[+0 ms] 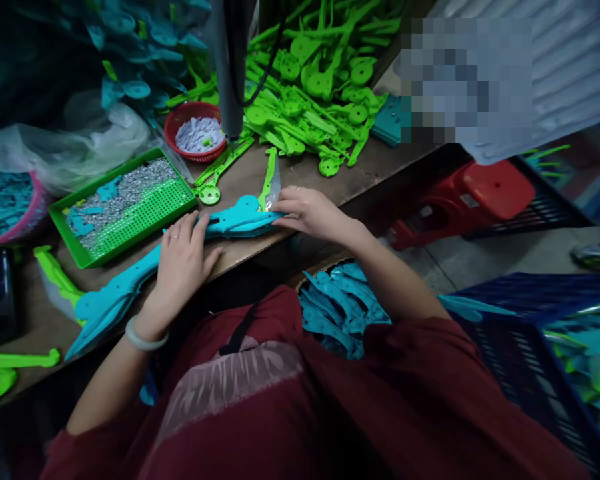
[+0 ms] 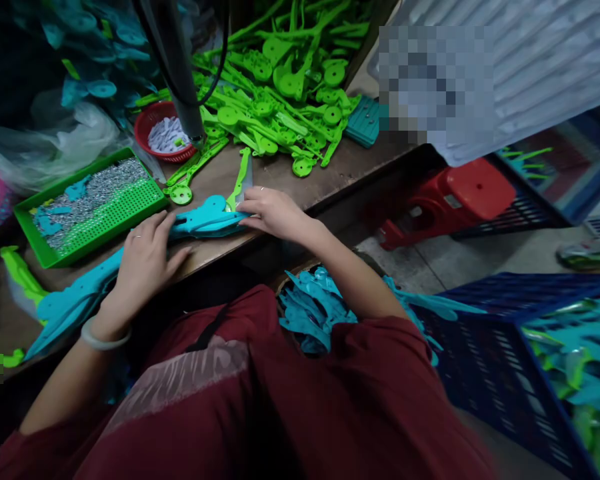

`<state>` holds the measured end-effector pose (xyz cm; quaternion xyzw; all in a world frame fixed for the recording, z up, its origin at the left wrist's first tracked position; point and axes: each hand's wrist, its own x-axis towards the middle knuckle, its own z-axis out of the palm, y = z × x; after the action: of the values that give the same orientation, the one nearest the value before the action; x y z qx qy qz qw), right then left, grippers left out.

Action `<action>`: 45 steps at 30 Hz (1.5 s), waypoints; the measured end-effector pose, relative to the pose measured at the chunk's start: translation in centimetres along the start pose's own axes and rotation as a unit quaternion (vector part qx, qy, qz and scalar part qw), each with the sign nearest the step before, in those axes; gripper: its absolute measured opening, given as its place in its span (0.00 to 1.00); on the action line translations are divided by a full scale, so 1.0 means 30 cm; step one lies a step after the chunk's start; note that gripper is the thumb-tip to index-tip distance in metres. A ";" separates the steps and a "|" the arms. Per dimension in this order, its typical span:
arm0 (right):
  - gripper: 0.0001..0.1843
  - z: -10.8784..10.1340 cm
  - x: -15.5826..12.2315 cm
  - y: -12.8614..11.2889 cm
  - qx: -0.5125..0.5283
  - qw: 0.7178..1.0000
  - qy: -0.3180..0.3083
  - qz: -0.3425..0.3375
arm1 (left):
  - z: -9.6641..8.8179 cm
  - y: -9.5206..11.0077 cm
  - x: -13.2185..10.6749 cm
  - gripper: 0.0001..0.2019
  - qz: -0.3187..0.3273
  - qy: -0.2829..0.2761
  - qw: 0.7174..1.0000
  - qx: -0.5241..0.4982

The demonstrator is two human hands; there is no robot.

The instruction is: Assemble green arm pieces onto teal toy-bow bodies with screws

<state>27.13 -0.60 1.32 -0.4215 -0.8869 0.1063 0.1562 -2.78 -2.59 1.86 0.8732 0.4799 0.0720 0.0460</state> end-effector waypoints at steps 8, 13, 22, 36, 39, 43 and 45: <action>0.17 0.033 -0.013 -0.025 0.083 0.993 0.075 0.024 | -0.005 -0.018 0.012 0.31 0.004 -0.004 0.999 0.042; 0.23 0.134 -0.084 -0.045 0.196 0.948 0.210 0.134 | -0.021 -0.033 0.044 0.35 0.030 -0.043 0.996 0.068; 0.16 0.123 -0.023 0.049 0.195 0.971 0.139 0.017 | 0.007 -0.050 0.048 0.27 0.029 -0.061 0.996 0.053; 0.14 0.106 -0.114 -0.089 0.207 0.958 0.185 0.074 | 0.008 -0.038 0.028 0.44 0.099 -0.069 0.992 0.048; 0.14 0.122 -0.112 -0.101 0.115 0.979 0.158 0.065 | 0.001 -0.027 0.012 0.51 0.117 -0.005 0.992 0.048; 0.12 0.151 -0.108 -0.085 0.099 0.979 0.181 0.008 | -0.004 0.010 0.026 0.52 0.174 0.015 0.984 0.022; 0.09 0.155 -0.107 -0.071 0.095 0.978 0.185 -0.018 | 0.004 0.023 0.051 0.48 0.175 -0.038 0.984 0.001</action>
<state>25.82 -4.69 -2.92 -0.4006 -0.8361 0.1078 0.3589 -1.38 -1.68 1.96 0.9459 0.3176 0.0450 0.0500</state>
